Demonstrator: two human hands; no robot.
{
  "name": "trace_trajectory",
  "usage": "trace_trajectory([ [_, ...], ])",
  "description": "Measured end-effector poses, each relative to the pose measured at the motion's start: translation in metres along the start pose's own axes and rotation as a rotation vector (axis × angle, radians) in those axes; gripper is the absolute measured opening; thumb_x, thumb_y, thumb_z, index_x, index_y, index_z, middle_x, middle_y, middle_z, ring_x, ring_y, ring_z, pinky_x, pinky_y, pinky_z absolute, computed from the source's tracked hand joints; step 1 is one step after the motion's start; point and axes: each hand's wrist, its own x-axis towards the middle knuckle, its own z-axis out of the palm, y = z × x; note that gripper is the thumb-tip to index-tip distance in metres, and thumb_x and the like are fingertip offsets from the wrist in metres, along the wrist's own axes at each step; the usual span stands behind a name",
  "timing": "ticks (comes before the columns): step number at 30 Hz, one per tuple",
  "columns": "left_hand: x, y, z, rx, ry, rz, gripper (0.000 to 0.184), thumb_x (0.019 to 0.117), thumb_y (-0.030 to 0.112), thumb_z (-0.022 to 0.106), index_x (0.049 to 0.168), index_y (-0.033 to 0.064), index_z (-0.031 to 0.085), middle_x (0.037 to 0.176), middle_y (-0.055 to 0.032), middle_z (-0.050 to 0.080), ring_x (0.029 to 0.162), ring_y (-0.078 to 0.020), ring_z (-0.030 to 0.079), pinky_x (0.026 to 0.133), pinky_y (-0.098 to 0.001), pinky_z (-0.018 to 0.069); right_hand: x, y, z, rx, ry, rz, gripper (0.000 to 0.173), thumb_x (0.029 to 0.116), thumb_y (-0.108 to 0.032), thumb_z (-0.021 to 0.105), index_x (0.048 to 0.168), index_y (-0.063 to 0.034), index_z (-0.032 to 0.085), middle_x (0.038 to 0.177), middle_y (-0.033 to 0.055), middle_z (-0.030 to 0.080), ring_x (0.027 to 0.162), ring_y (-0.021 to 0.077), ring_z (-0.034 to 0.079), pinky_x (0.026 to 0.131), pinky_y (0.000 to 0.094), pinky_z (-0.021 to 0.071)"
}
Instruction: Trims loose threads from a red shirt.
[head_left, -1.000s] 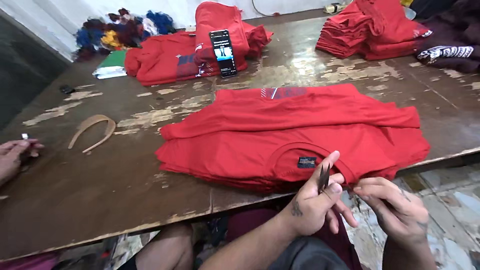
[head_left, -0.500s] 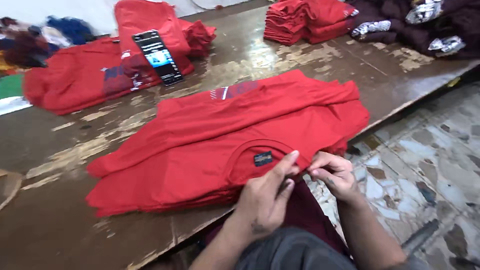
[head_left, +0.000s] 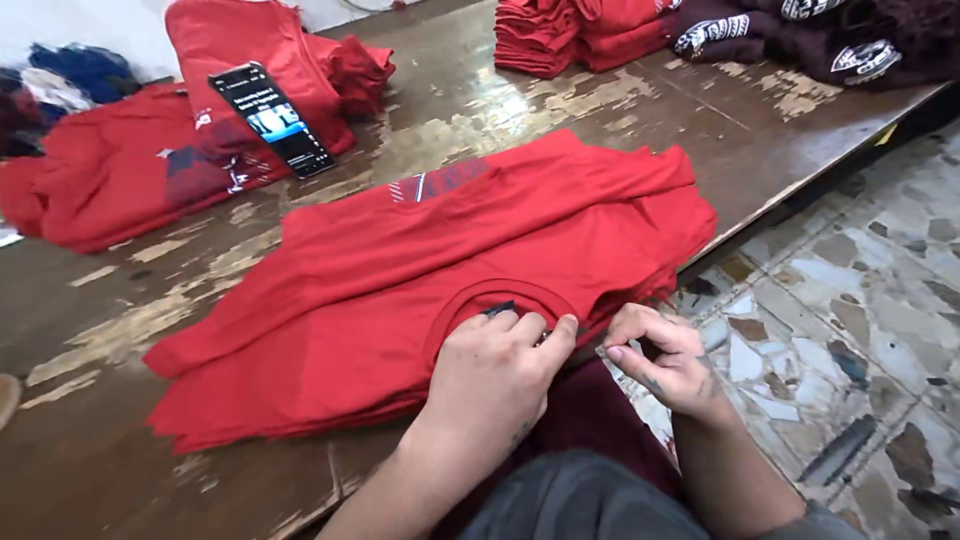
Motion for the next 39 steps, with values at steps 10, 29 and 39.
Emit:
trace_trajectory([
  [10, -0.011, -0.005, 0.009, -0.193, 0.202, -0.307, 0.034, 0.0971, 0.038, 0.062, 0.110, 0.0099, 0.076, 0.084, -0.0061, 0.073, 0.070, -0.0201, 0.070, 0.056, -0.0387, 0.0552, 0.015, -0.025, -0.034, -0.198, -0.241, -0.169, 0.044, 0.1080, -0.048, 0.044, 0.095, -0.0139, 0.068, 0.084, -0.0030, 0.068, 0.080, 0.0018, 0.066, 0.072, 0.0206, 0.0548],
  [29, 0.005, 0.001, 0.027, -0.701, -0.005, -0.498, 0.030, 0.1036, 0.024, 0.054, 0.111, -0.0002, 0.068, 0.081, -0.0118, 0.070, 0.077, -0.0252, 0.070, 0.069, -0.0466, 0.0549, 0.042, 0.023, -0.032, -0.889, -0.191, -0.576, 0.023, 0.1023, -0.022, 0.054, 0.098, -0.0018, 0.064, 0.085, 0.0198, 0.068, 0.077, 0.0294, 0.070, 0.066, 0.0377, 0.0561],
  [39, -0.008, -0.001, 0.033, -0.764, 0.030, -0.439, 0.025, 0.1029, 0.018, 0.052, 0.098, -0.0014, 0.066, 0.073, -0.0098, 0.067, 0.069, -0.0222, 0.067, 0.064, -0.0428, 0.0524, 0.016, 0.028, -0.029, -0.741, -0.189, -0.368, 0.059, 0.1078, -0.053, 0.039, 0.106, -0.0027, 0.069, 0.094, 0.0177, 0.067, 0.096, 0.0240, 0.068, 0.083, 0.0341, 0.0548],
])
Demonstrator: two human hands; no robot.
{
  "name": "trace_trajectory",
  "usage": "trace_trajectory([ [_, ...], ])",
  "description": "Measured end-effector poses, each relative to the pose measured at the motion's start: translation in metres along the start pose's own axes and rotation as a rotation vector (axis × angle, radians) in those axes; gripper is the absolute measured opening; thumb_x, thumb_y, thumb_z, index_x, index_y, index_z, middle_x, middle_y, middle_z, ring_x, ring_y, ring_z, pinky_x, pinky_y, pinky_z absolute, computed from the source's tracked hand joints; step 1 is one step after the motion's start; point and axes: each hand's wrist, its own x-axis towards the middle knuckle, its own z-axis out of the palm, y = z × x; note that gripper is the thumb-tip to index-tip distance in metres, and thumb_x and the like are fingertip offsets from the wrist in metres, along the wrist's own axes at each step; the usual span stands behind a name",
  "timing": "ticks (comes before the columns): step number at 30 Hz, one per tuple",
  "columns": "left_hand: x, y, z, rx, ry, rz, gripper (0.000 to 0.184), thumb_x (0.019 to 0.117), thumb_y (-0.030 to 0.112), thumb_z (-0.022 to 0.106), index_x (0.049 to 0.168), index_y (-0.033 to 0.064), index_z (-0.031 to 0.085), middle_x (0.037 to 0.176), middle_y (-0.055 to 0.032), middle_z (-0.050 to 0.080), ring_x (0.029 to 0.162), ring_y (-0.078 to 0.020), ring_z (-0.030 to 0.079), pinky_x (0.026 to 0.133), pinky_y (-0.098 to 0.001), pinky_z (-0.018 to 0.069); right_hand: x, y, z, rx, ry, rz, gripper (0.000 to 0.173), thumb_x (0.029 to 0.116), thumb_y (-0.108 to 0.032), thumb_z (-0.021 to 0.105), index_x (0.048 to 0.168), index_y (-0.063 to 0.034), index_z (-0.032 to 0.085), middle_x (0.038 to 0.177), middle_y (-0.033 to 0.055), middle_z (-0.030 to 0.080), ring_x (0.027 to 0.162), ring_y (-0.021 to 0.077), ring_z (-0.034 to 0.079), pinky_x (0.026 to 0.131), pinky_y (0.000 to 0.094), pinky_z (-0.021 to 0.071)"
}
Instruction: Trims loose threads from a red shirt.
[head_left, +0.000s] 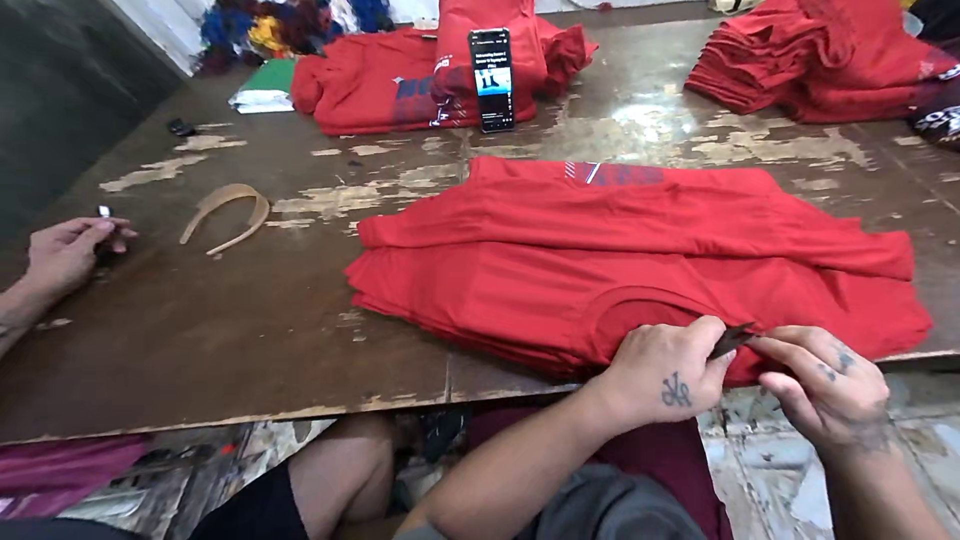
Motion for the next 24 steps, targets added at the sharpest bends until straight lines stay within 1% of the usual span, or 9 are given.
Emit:
trace_trajectory([
  [2, -0.003, 0.000, 0.005, 0.017, 0.074, 0.033, 0.021, 0.0977, 0.016, 0.057, 0.093, -0.0011, 0.067, 0.067, -0.0094, 0.063, 0.064, -0.0224, 0.065, 0.058, -0.0421, 0.0501, 0.004, -0.008, -0.003, -0.012, -0.028, 0.048, 0.067, 0.1050, -0.061, 0.038, 0.105, -0.0030, 0.071, 0.091, 0.0176, 0.067, 0.092, 0.0241, 0.068, 0.081, 0.0341, 0.0541],
  [6, -0.005, 0.005, 0.014, 0.071, 0.198, 0.095, 0.018, 0.0918, 0.018, 0.063, 0.087, 0.0011, 0.068, 0.064, -0.0067, 0.062, 0.059, -0.0200, 0.064, 0.054, -0.0395, 0.0488, 0.008, -0.024, -0.002, -0.073, -0.072, 0.127, 0.046, 0.1046, -0.042, 0.048, 0.106, -0.0057, 0.076, 0.085, 0.0171, 0.066, 0.085, 0.0284, 0.065, 0.078, 0.0405, 0.0517],
  [10, -0.006, 0.010, 0.019, 0.115, 0.214, 0.145, 0.017, 0.0878, 0.018, 0.067, 0.093, 0.0038, 0.074, 0.071, -0.0053, 0.069, 0.065, -0.0189, 0.069, 0.056, -0.0399, 0.0520, 0.001, -0.031, -0.002, -0.008, -0.062, 0.131, 0.033, 0.1007, -0.032, 0.054, 0.096, -0.0048, 0.072, 0.091, 0.0162, 0.066, 0.098, 0.0264, 0.065, 0.092, 0.0388, 0.0502],
  [15, 0.000, 0.009, 0.018, 0.072, 0.103, 0.366, 0.016, 0.0874, 0.019, 0.071, 0.098, 0.0082, 0.075, 0.077, -0.0034, 0.072, 0.068, -0.0168, 0.070, 0.057, -0.0389, 0.0534, -0.008, -0.031, -0.006, 0.112, 0.015, 0.108, 0.017, 0.0977, -0.024, 0.063, 0.100, -0.0078, 0.069, 0.107, 0.0106, 0.070, 0.113, 0.0160, 0.066, 0.104, 0.0315, 0.0499],
  [18, 0.004, 0.007, 0.014, 0.063, 0.071, 0.442, 0.015, 0.0868, 0.018, 0.070, 0.096, 0.0071, 0.076, 0.074, -0.0044, 0.071, 0.065, -0.0183, 0.068, 0.055, -0.0394, 0.0519, -0.015, -0.032, -0.008, 0.086, 0.048, 0.073, 0.015, 0.1000, -0.016, 0.058, 0.105, -0.0074, 0.069, 0.112, 0.0084, 0.073, 0.117, 0.0137, 0.067, 0.107, 0.0296, 0.0501],
  [20, 0.005, 0.008, 0.009, 0.140, 0.081, 0.360, 0.016, 0.0882, 0.022, 0.069, 0.093, 0.0069, 0.074, 0.073, -0.0056, 0.070, 0.066, -0.0200, 0.068, 0.056, -0.0405, 0.0511, -0.017, -0.033, -0.010, 0.084, 0.057, 0.091, 0.017, 0.1059, -0.020, 0.052, 0.109, -0.0096, 0.065, 0.110, 0.0031, 0.073, 0.115, 0.0092, 0.068, 0.106, 0.0284, 0.0514],
  [21, 0.005, 0.009, 0.006, 0.210, 0.071, 0.273, 0.021, 0.0903, 0.026, 0.068, 0.100, 0.0084, 0.073, 0.078, -0.0059, 0.071, 0.070, -0.0205, 0.070, 0.058, -0.0414, 0.0528, -0.019, -0.033, -0.011, 0.106, 0.055, 0.119, 0.018, 0.1080, -0.024, 0.051, 0.112, -0.0110, 0.063, 0.110, 0.0011, 0.073, 0.115, 0.0082, 0.068, 0.105, 0.0291, 0.0524],
  [23, 0.005, 0.012, -0.002, 0.281, -0.029, 0.101, 0.042, 0.0946, 0.030, 0.063, 0.132, 0.0111, 0.066, 0.097, -0.0105, 0.073, 0.080, -0.0254, 0.072, 0.065, -0.0451, 0.0549, -0.024, -0.033, -0.011, 0.156, 0.064, 0.153, 0.018, 0.1086, -0.026, 0.050, 0.112, -0.0117, 0.061, 0.110, -0.0003, 0.073, 0.117, 0.0097, 0.068, 0.106, 0.0327, 0.0541],
  [24, 0.004, 0.013, -0.004, 0.290, -0.071, 0.064, 0.048, 0.0949, 0.028, 0.061, 0.140, 0.0130, 0.062, 0.102, -0.0121, 0.071, 0.083, -0.0269, 0.071, 0.066, -0.0459, 0.0546, -0.026, -0.032, -0.010, 0.173, 0.071, 0.157, 0.018, 0.1085, -0.025, 0.050, 0.111, -0.0114, 0.061, 0.111, 0.0002, 0.073, 0.118, 0.0113, 0.068, 0.106, 0.0343, 0.0544],
])
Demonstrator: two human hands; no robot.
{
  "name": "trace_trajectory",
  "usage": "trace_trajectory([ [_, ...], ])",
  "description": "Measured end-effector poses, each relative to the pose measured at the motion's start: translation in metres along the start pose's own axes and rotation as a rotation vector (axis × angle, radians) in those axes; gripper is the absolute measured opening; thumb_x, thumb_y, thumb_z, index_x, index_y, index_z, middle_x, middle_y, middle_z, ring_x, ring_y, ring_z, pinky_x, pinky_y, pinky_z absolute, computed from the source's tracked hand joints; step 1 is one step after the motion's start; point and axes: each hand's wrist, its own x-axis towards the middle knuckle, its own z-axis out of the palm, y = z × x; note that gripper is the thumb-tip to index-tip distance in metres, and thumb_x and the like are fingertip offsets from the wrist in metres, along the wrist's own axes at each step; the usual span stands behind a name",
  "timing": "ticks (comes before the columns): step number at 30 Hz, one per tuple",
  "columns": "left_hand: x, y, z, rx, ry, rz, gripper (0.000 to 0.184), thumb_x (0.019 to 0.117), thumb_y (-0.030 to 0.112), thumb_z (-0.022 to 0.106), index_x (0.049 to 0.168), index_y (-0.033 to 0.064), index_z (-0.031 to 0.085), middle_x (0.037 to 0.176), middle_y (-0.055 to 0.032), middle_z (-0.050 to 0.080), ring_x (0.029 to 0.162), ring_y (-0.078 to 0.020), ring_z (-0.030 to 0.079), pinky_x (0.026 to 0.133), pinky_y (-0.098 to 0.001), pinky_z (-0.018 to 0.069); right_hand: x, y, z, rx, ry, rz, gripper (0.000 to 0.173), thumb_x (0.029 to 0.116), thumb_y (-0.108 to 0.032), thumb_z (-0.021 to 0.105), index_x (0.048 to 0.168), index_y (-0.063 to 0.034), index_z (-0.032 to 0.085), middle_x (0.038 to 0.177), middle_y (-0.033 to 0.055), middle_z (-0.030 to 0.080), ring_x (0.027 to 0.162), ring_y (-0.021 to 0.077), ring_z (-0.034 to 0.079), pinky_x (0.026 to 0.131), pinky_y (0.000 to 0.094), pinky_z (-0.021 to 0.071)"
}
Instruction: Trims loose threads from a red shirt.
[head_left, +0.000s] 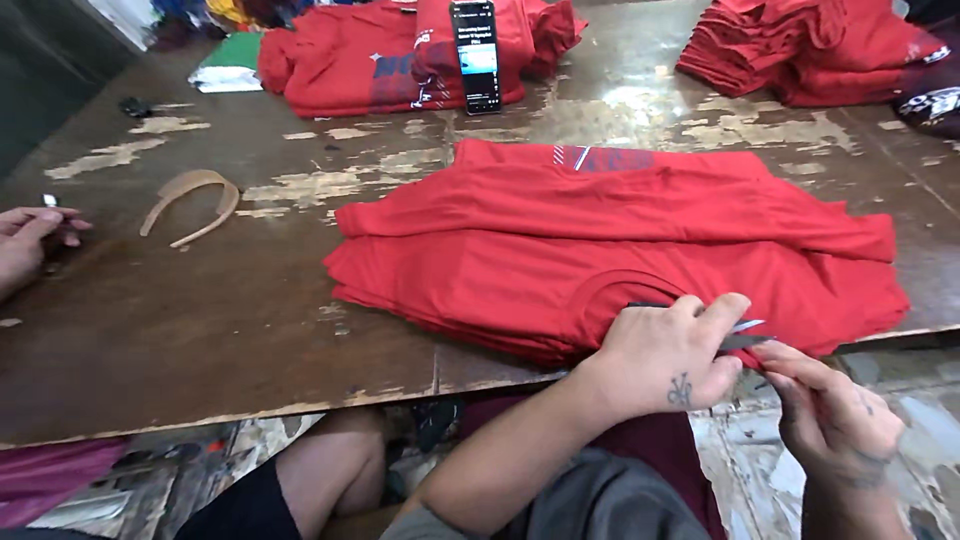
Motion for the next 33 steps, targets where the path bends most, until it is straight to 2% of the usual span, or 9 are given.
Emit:
trace_trajectory([
  [4, -0.007, 0.000, -0.005, 0.076, -0.056, 0.094, 0.034, 0.0926, 0.021, 0.064, 0.126, 0.0161, 0.070, 0.099, -0.0114, 0.069, 0.083, -0.0274, 0.070, 0.065, -0.0442, 0.0545, 0.001, -0.006, -0.002, -0.001, 0.030, -0.002, 0.017, 0.1081, -0.028, 0.051, 0.112, -0.0149, 0.061, 0.114, -0.0021, 0.068, 0.119, 0.0098, 0.066, 0.102, 0.0310, 0.0562],
  [9, -0.011, -0.002, -0.009, 0.149, 0.050, 0.236, 0.036, 0.0884, 0.014, 0.067, 0.123, 0.0160, 0.074, 0.091, -0.0082, 0.070, 0.080, -0.0254, 0.070, 0.064, -0.0404, 0.0544, 0.009, -0.017, -0.006, -0.053, 0.063, -0.007, 0.014, 0.1061, -0.029, 0.053, 0.111, -0.0188, 0.062, 0.114, -0.0043, 0.056, 0.114, 0.0034, 0.060, 0.096, 0.0219, 0.0526],
  [16, -0.016, -0.002, -0.007, 0.206, 0.126, 0.289, 0.032, 0.0865, 0.011, 0.067, 0.117, 0.0160, 0.076, 0.087, -0.0074, 0.070, 0.075, -0.0248, 0.069, 0.062, -0.0391, 0.0539, 0.010, -0.016, -0.004, -0.069, 0.123, -0.054, 0.014, 0.1045, -0.030, 0.056, 0.106, -0.0188, 0.063, 0.105, -0.0040, 0.052, 0.115, 0.0045, 0.055, 0.103, 0.0253, 0.0476],
  [20, -0.017, -0.001, 0.006, 0.161, 0.209, 0.329, 0.032, 0.0881, 0.010, 0.066, 0.116, 0.0181, 0.078, 0.080, -0.0048, 0.068, 0.067, -0.0218, 0.066, 0.055, -0.0362, 0.0511, 0.012, -0.020, -0.001, -0.066, 0.140, -0.081, 0.013, 0.1031, -0.030, 0.059, 0.108, -0.0188, 0.065, 0.105, -0.0035, 0.052, 0.114, 0.0057, 0.056, 0.102, 0.0268, 0.0478],
  [25, -0.024, -0.003, 0.000, 0.157, 0.167, 0.201, 0.031, 0.0937, 0.016, 0.062, 0.121, 0.0165, 0.076, 0.085, -0.0075, 0.070, 0.070, -0.0232, 0.069, 0.057, -0.0377, 0.0527, 0.014, -0.037, -0.003, 0.097, 0.084, -0.070, 0.012, 0.1021, -0.032, 0.062, 0.104, -0.0204, 0.065, 0.100, -0.0065, 0.055, 0.110, 0.0050, 0.058, 0.100, 0.0258, 0.0495],
  [28, -0.029, -0.004, -0.011, 0.053, 0.367, 0.123, 0.037, 0.0877, 0.016, 0.068, 0.124, 0.0170, 0.075, 0.082, -0.0053, 0.069, 0.066, -0.0189, 0.067, 0.053, -0.0355, 0.0519, 0.011, -0.055, 0.004, 0.333, -0.199, -0.014, 0.021, 0.1002, -0.041, 0.065, 0.111, -0.0225, 0.065, 0.100, -0.0072, 0.065, 0.101, 0.0027, 0.064, 0.088, 0.0209, 0.0551],
  [30, -0.039, -0.011, -0.022, 0.038, 0.469, 0.038, 0.031, 0.0923, 0.013, 0.066, 0.121, 0.0169, 0.076, 0.086, -0.0009, 0.074, 0.071, -0.0133, 0.070, 0.058, -0.0337, 0.0568, 0.012, -0.061, 0.014, 0.366, -0.346, -0.063, 0.020, 0.1048, -0.033, 0.058, 0.117, -0.0175, 0.062, 0.096, 0.0007, 0.064, 0.092, 0.0081, 0.065, 0.084, 0.0224, 0.0548],
  [31, -0.046, -0.017, -0.028, 0.054, 0.497, -0.018, 0.025, 0.0975, 0.016, 0.062, 0.120, 0.0157, 0.075, 0.088, 0.0008, 0.075, 0.071, -0.0114, 0.070, 0.059, -0.0332, 0.0577, 0.016, -0.061, 0.018, 0.362, -0.359, -0.125, 0.019, 0.1068, -0.032, 0.054, 0.109, -0.0144, 0.062, 0.090, 0.0025, 0.064, 0.088, 0.0102, 0.065, 0.085, 0.0248, 0.0544],
  [33, -0.060, -0.029, -0.039, 0.130, 0.460, -0.221, 0.028, 0.1038, 0.036, 0.056, 0.108, 0.0150, 0.073, 0.075, 0.0019, 0.069, 0.063, -0.0139, 0.066, 0.055, -0.0370, 0.0528, 0.028, -0.061, 0.021, 0.373, -0.338, -0.226, 0.035, 0.1085, -0.039, 0.048, 0.091, -0.0125, 0.061, 0.076, 0.0018, 0.060, 0.083, 0.0118, 0.066, 0.091, 0.0311, 0.0547],
])
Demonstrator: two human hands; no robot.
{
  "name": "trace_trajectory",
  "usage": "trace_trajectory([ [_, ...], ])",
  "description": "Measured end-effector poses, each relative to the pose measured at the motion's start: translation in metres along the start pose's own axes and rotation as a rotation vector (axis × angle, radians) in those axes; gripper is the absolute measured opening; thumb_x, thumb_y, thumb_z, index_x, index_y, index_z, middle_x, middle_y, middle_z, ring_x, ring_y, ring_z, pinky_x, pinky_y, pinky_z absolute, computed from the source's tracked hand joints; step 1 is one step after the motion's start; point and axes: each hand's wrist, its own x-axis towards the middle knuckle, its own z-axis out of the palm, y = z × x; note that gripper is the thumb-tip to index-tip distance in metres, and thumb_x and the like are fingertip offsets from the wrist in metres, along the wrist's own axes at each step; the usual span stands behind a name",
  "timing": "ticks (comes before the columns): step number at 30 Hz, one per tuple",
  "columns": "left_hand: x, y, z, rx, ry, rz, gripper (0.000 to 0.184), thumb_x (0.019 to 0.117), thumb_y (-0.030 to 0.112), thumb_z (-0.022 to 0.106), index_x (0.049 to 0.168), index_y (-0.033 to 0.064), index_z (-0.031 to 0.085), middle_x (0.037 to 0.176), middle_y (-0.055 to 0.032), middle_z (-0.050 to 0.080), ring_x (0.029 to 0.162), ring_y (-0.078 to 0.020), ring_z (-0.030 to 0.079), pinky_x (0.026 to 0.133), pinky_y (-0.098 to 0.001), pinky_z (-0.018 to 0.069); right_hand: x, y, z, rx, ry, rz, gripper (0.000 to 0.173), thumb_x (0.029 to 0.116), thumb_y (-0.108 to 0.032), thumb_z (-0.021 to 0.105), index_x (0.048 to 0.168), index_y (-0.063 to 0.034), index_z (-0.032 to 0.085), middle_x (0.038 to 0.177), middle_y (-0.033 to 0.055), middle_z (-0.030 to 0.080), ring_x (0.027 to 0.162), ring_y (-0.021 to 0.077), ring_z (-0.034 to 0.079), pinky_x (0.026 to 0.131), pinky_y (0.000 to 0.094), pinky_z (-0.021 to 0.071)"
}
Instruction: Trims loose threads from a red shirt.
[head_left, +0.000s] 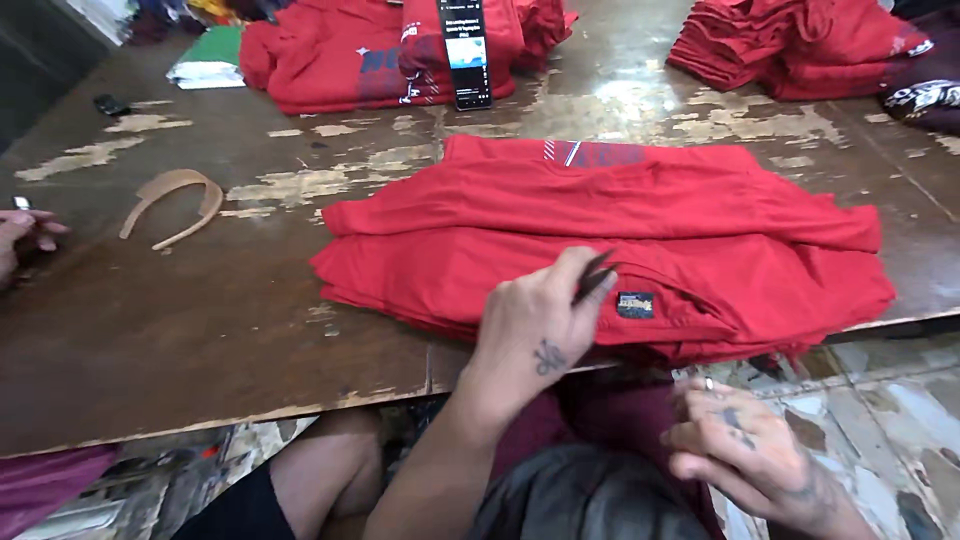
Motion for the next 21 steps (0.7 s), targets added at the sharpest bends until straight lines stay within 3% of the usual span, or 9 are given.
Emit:
trace_trajectory([
  [2, 0.001, -0.007, -0.012, 0.133, -0.282, -0.238, 0.050, 0.1022, 0.054, 0.051, 0.098, 0.0084, 0.071, 0.071, -0.0099, 0.067, 0.069, -0.0302, 0.068, 0.061, -0.0524, 0.0520, 0.019, 0.002, 0.001, 0.033, 0.053, -0.065, 0.043, 0.1077, -0.044, 0.048, 0.081, -0.0117, 0.058, 0.072, 0.0024, 0.058, 0.082, 0.0144, 0.066, 0.097, 0.0385, 0.0546],
  [3, 0.006, -0.006, -0.016, 0.170, -0.441, -0.336, 0.051, 0.1021, 0.052, 0.052, 0.101, 0.0050, 0.072, 0.080, -0.0159, 0.070, 0.081, -0.0367, 0.071, 0.070, -0.0583, 0.0527, 0.031, 0.004, 0.004, 0.048, 0.088, -0.082, 0.039, 0.1072, -0.041, 0.051, 0.085, -0.0106, 0.061, 0.077, 0.0038, 0.060, 0.087, 0.0160, 0.068, 0.099, 0.0405, 0.0540],
  [6, 0.018, 0.004, -0.032, 0.192, -0.685, -0.453, 0.042, 0.1066, 0.036, 0.045, 0.117, 0.0032, 0.070, 0.105, -0.0210, 0.071, 0.105, -0.0397, 0.067, 0.086, -0.0591, 0.0482, 0.069, 0.020, 0.025, 0.084, 0.156, -0.078, 0.023, 0.1048, -0.027, 0.058, 0.102, -0.0059, 0.067, 0.100, 0.0125, 0.071, 0.108, 0.0252, 0.068, 0.105, 0.0410, 0.0508],
  [8, 0.013, 0.002, -0.037, 0.112, -0.572, -0.434, 0.038, 0.1059, 0.029, 0.045, 0.112, 0.0016, 0.071, 0.099, -0.0199, 0.071, 0.100, -0.0365, 0.067, 0.086, -0.0557, 0.0484, 0.082, 0.033, 0.040, 0.039, 0.134, 0.017, 0.036, 0.1054, -0.038, 0.055, 0.105, -0.0043, 0.068, 0.106, 0.0142, 0.074, 0.109, 0.0257, 0.070, 0.102, 0.0394, 0.0529],
  [9, 0.003, -0.004, -0.031, 0.050, -0.393, -0.390, 0.034, 0.1033, 0.027, 0.050, 0.100, 0.0020, 0.073, 0.085, -0.0156, 0.070, 0.085, -0.0307, 0.067, 0.077, -0.0504, 0.0503, 0.086, 0.038, 0.047, 0.001, 0.107, 0.096, 0.049, 0.1043, -0.048, 0.052, 0.108, -0.0028, 0.070, 0.103, 0.0132, 0.075, 0.102, 0.0243, 0.072, 0.095, 0.0392, 0.0561],
  [10, -0.008, -0.015, -0.018, -0.014, -0.148, -0.314, 0.029, 0.0983, 0.024, 0.056, 0.083, 0.0058, 0.072, 0.068, -0.0061, 0.064, 0.065, -0.0188, 0.063, 0.062, -0.0392, 0.0504, 0.089, 0.042, 0.054, -0.033, 0.076, 0.164, 0.058, 0.1031, -0.055, 0.049, 0.112, -0.0021, 0.071, 0.097, 0.0119, 0.075, 0.092, 0.0235, 0.072, 0.087, 0.0402, 0.0574],
  [12, -0.019, -0.029, -0.004, -0.306, 0.142, -0.225, 0.023, 0.0955, 0.014, 0.060, 0.075, 0.0070, 0.067, 0.059, 0.0059, 0.057, 0.053, -0.0006, 0.055, 0.051, -0.0197, 0.0469, 0.097, 0.045, 0.062, -0.076, 0.064, 0.196, 0.056, 0.1051, -0.051, 0.047, 0.115, -0.0017, 0.073, 0.090, 0.0109, 0.075, 0.081, 0.0230, 0.072, 0.077, 0.0415, 0.0583],
  [15, -0.029, -0.039, 0.004, -0.778, 0.219, -0.167, 0.019, 0.0963, 0.004, 0.057, 0.079, 0.0095, 0.061, 0.065, 0.0091, 0.063, 0.055, -0.0005, 0.062, 0.051, -0.0182, 0.0542, 0.097, 0.051, 0.065, -0.022, 0.146, 0.083, 0.030, 0.1064, -0.021, 0.051, 0.100, -0.0010, 0.073, 0.089, 0.0118, 0.076, 0.084, 0.0202, 0.074, 0.081, 0.0340, 0.0593],
  [21, -0.034, -0.053, 0.007, -1.073, 0.169, -0.145, 0.015, 0.0969, 0.012, 0.064, 0.082, 0.0158, 0.065, 0.069, 0.0094, 0.065, 0.055, -0.0030, 0.065, 0.050, -0.0211, 0.0583, 0.084, 0.057, 0.056, 0.299, 0.192, 0.126, 0.041, 0.1116, -0.024, 0.039, 0.094, 0.0020, 0.065, 0.083, 0.0111, 0.070, 0.080, 0.0102, 0.068, 0.077, 0.0239, 0.0554],
])
